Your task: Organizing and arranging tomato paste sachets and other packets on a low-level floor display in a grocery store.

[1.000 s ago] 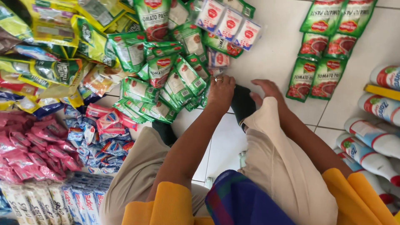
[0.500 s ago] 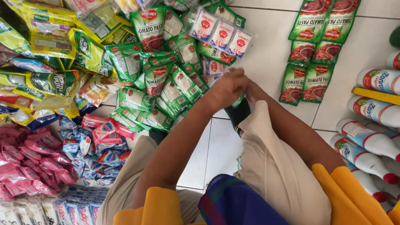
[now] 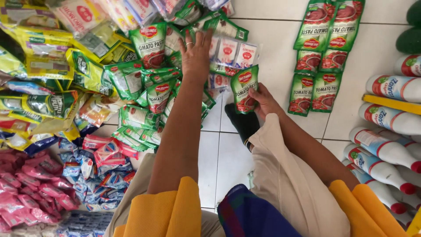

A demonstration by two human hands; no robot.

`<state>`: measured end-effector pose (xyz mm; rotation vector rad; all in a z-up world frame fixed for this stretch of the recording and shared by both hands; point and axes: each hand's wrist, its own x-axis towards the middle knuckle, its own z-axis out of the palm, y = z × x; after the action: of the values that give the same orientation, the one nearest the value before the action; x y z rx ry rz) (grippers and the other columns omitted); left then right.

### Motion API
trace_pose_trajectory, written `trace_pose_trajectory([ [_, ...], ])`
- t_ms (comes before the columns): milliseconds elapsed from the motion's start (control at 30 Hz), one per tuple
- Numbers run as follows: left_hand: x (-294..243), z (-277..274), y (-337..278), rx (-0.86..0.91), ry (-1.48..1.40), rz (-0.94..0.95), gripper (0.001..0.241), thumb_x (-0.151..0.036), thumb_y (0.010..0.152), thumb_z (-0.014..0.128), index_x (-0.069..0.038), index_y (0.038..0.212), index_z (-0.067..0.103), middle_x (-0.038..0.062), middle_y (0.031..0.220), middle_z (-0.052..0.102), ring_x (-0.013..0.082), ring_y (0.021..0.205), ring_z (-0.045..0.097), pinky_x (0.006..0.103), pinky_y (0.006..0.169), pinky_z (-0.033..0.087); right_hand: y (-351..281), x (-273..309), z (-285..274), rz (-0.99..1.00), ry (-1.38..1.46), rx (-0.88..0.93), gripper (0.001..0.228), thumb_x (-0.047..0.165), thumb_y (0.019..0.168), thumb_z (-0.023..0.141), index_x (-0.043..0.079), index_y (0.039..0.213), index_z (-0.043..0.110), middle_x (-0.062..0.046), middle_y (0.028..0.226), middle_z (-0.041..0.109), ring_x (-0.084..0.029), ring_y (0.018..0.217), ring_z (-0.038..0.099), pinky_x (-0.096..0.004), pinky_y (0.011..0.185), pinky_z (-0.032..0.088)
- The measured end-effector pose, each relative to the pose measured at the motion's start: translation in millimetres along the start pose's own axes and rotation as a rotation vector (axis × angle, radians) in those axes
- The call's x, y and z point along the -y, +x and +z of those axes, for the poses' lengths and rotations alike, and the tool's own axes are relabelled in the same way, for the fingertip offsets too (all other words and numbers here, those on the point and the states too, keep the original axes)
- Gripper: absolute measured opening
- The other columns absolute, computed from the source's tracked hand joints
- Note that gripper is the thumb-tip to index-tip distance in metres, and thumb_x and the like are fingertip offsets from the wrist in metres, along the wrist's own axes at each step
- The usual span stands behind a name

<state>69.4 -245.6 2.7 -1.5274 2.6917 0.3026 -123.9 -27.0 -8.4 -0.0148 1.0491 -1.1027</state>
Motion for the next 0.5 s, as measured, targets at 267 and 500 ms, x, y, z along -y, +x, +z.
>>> trace_pose_trajectory([
  [267,-36,-77,-20,0.199,-0.042,0.218,0.087,-0.037,0.065,0.092,0.0,0.132,0.052,0.021,0.131,0.043,0.0431,0.129,0.04,0.0562,0.11,0.04,-7,-16,-24,-0.032,0.033,-0.052,0.043,0.023,0.094,0.077,0.009,0.129,0.056,-0.004,0.113,0.067,-0.017,0.102,0.066,-0.035,0.089,0.058],
  [500,55,-185,10,0.143,-0.025,-0.092,0.029,-0.043,0.107,0.064,-0.018,0.123,0.066,0.009,0.121,0.069,0.03,0.11,0.062,0.0381,0.095,0.049,-5,-9,-26,-0.066,-0.011,-0.063,0.042,0.029,0.095,0.076,0.009,0.126,0.055,-0.003,0.106,0.068,-0.014,0.093,0.067,-0.035,0.081,0.058],
])
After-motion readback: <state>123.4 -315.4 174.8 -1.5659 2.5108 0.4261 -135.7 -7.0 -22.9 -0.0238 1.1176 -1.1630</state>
